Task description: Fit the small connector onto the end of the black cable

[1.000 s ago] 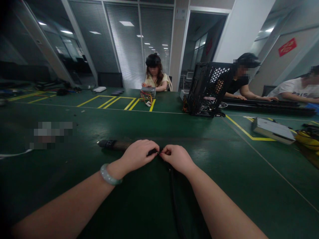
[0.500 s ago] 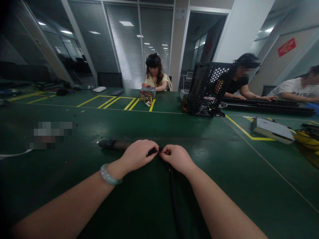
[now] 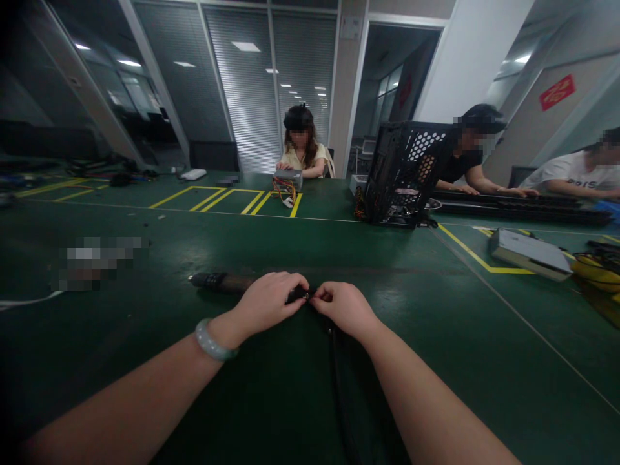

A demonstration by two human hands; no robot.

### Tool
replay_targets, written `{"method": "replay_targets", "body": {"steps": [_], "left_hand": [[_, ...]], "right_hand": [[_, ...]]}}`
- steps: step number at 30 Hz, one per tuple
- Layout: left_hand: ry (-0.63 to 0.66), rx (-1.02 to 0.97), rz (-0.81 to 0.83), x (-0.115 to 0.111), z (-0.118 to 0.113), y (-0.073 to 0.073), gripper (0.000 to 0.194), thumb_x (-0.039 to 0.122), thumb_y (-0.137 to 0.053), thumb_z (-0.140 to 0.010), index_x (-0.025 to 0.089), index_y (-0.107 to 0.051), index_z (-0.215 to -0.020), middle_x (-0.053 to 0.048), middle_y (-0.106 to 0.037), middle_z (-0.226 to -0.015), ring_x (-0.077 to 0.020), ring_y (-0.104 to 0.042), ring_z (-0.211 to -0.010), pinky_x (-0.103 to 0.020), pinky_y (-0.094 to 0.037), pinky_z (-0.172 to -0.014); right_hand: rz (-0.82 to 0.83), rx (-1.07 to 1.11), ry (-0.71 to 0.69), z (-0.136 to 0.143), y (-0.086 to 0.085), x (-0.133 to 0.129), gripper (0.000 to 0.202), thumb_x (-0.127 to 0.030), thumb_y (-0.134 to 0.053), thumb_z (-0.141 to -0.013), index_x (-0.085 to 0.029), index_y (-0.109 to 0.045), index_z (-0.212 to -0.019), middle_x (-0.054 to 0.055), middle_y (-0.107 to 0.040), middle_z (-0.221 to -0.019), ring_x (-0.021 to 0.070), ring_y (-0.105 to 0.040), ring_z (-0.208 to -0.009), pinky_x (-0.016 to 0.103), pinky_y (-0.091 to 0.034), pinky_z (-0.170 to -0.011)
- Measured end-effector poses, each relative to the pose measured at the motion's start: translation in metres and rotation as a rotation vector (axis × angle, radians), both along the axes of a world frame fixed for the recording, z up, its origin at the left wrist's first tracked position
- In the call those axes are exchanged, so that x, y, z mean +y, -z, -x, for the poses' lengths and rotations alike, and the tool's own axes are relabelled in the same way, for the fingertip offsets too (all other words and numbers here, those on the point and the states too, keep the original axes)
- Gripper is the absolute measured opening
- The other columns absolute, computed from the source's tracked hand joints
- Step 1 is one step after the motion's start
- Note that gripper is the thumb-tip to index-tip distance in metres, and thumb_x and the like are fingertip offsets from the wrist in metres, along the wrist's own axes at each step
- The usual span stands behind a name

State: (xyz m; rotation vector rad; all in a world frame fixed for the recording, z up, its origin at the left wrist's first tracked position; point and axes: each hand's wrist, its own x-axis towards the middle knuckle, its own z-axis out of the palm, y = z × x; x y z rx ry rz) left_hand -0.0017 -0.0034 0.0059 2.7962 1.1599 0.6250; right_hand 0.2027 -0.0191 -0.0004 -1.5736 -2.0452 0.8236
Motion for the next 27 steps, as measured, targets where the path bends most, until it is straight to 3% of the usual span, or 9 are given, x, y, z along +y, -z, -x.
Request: {"method": "replay_targets", "body": {"steps": [8,20,27], "left_hand": [[0.056,-0.035,0.013,0.0041,0.0014,0.0028,0.012,0.024,-0.057,-0.086,0.023,-0.059,-0.098,-0.001,-0.062,-0.111,-0.0203,-0.058,-0.099,-0.040,-0.045,-0.089],[0.074,-0.030,-0.015,0.0040,0.0010,0.0028,0.013,0.022,-0.056,-0.086,0.022,-0.062,-0.097,-0.003,-0.064,-0.108,-0.0213,-0.060,-0.098,-0.041,-0.046,-0.088],[0.066,-0.013,-0.002,0.0047,0.0007,0.0031,0.015,0.022,-0.057,-0.086,0.023,-0.061,-0.100,-0.002,-0.065,-0.107,-0.0208,-0.059,-0.100,-0.040,-0.044,-0.089]], "right_hand": [[-0.003,-0.005,0.000,-0.0003,-0.0013,-0.0011,0.019,-0.037,-0.059,-0.082,-0.022,-0.070,-0.083,-0.001,-0.070,-0.075,0.0133,-0.062,-0.064,0.022,-0.038,-0.054],[0.015,0.000,0.013,0.0007,-0.0010,-0.0008,0.021,-0.040,-0.060,-0.082,-0.022,-0.070,-0.081,-0.001,-0.069,-0.071,0.0128,-0.061,-0.061,0.022,-0.037,-0.053],[0.031,-0.028,0.103,0.0064,-0.0054,-0.0037,0.028,-0.049,-0.060,-0.082,-0.023,-0.071,-0.078,-0.003,-0.069,-0.066,0.0122,-0.060,-0.058,0.022,-0.034,-0.051]]}}
